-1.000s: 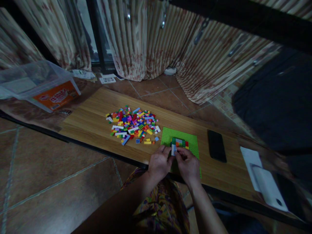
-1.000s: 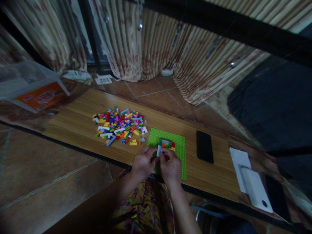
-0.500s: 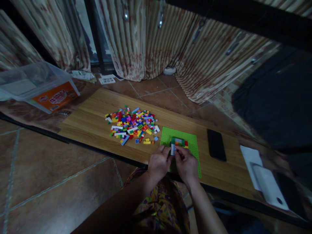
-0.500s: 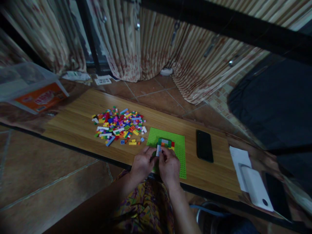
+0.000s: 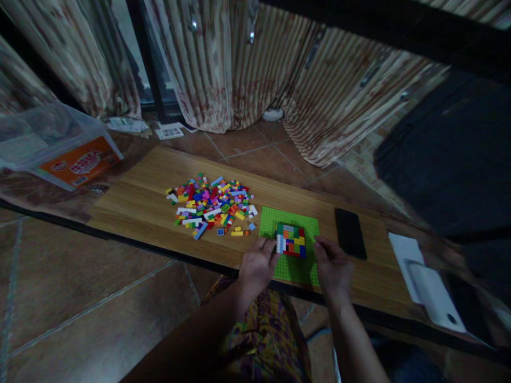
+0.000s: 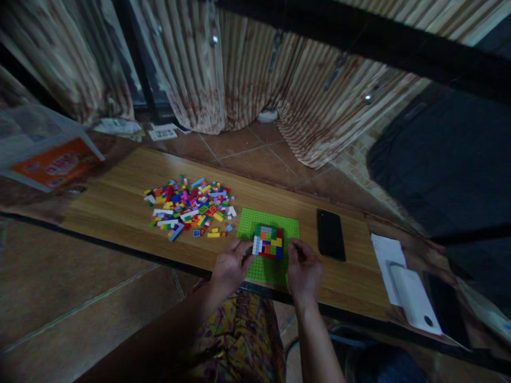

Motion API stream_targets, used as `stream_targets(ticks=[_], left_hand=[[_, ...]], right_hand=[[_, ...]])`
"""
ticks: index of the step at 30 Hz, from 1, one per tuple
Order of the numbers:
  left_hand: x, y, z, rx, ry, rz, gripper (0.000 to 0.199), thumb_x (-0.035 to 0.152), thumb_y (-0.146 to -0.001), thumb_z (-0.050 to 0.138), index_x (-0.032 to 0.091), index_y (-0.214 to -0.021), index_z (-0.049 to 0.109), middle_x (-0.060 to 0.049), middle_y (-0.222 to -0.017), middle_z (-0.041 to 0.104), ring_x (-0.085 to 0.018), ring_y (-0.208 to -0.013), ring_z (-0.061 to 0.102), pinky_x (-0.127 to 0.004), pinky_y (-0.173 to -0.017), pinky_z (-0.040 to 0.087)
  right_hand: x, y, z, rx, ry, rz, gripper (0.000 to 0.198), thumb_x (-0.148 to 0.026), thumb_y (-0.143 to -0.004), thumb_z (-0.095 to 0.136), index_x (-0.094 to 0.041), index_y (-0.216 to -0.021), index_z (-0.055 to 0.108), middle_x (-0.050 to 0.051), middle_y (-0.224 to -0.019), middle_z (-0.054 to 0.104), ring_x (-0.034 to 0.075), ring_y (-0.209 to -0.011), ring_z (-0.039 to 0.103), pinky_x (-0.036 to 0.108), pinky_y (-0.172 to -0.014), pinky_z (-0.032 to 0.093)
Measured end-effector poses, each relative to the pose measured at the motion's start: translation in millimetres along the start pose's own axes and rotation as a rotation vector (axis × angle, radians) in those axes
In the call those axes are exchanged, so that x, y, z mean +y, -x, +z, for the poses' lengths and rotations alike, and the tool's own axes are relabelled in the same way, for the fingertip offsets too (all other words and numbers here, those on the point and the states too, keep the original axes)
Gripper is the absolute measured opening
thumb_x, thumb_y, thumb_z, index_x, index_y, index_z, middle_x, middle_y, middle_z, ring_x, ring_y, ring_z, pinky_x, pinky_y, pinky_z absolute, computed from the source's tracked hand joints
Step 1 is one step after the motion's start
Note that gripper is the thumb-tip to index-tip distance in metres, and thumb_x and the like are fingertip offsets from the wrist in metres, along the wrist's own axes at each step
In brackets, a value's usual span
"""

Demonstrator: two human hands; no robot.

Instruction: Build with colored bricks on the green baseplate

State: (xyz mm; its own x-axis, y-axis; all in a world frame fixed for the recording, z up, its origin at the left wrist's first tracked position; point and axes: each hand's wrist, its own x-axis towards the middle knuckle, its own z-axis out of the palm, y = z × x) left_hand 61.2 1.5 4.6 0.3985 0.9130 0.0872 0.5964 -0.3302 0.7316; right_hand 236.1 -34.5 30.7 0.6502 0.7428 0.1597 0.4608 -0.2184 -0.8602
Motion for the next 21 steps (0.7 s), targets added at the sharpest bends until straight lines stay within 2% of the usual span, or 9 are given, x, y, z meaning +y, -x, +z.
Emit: stream_targets(ticks=[3,7,12,14,16,21], left_hand=[[-0.3,0.7,-0.4,0.012,0.007,0.018,0.021,0.025,-0.091,0.051,0.024,-0.111,0.057,-0.002,-0.103,0.062,-0.015,-0.084,0.062,-0.025,-0.076,0.051],[-0.7,0.9,-1.5,0.030,0.020,0.040,0.023,0.024,-0.090,0.052,0.022,-0.112,0.057,-0.003,-0.103,0.062,-0.015,-0.084,0.063,-0.026,-0.074,0.051],[-3.8,-0.8,1.3,0.050,0.022,0.043,0.023,0.028,-0.090,0.055,0.022,-0.112,0.057,-0.003,-0.103,0.063,-0.015,-0.084,0.063,-0.026,-0.072,0.052],[-4.6,-1.6,2.1,0.058,0.015,0.040,0.023,0.027,-0.089,0.056,0.022,-0.112,0.057,-0.003,-0.103,0.063,-0.015,-0.084,0.063,-0.026,-0.074,0.052],[-4.9,-2.4,1.3,0.056,0.002,0.040,0.023,0.025,-0.089,0.057,0.022,-0.111,0.058,-0.003,-0.102,0.063,-0.015,-0.085,0.063,-0.026,-0.075,0.051],[-4.1,-10.5,-7.4,-0.032,-0.018,0.140,0.020,0.022,-0.088,0.058,0.021,-0.107,0.061,-0.004,-0.100,0.063,-0.017,-0.092,0.061,-0.028,-0.081,0.051]], right_hand=[[9.9,-8.8,-9.2,-0.024,0.093,-0.031,0.041,-0.049,-0.078,0.059,-0.013,-0.096,0.070,0.014,-0.093,0.072,0.023,-0.077,0.066,0.035,-0.068,0.051],[12.7,-21.7,-1.9,-0.119,0.117,-0.146,0.044,-0.050,-0.085,0.052,-0.015,-0.105,0.067,0.015,-0.106,0.069,0.023,-0.084,0.065,0.035,-0.069,0.052],[0.7,-44.4,21.6,-0.278,0.216,-0.371,0.036,-0.045,-0.089,0.048,-0.021,-0.108,0.068,0.011,-0.110,0.068,0.026,-0.105,0.060,0.044,-0.092,0.047],[-1.1,-47.6,28.5,-0.382,0.200,-0.387,0.032,-0.041,-0.091,0.047,-0.023,-0.106,0.069,0.008,-0.106,0.070,0.023,-0.102,0.061,0.043,-0.093,0.046],[0.6,-45.5,31.0,-0.429,0.189,-0.389,0.029,-0.038,-0.090,0.048,-0.023,-0.103,0.069,0.007,-0.103,0.070,0.022,-0.099,0.062,0.042,-0.091,0.047],[12.1,-30.6,15.0,-0.367,0.176,-0.313,0.027,-0.036,-0.088,0.050,-0.022,-0.102,0.069,0.007,-0.102,0.070,0.022,-0.097,0.062,0.041,-0.090,0.047]])
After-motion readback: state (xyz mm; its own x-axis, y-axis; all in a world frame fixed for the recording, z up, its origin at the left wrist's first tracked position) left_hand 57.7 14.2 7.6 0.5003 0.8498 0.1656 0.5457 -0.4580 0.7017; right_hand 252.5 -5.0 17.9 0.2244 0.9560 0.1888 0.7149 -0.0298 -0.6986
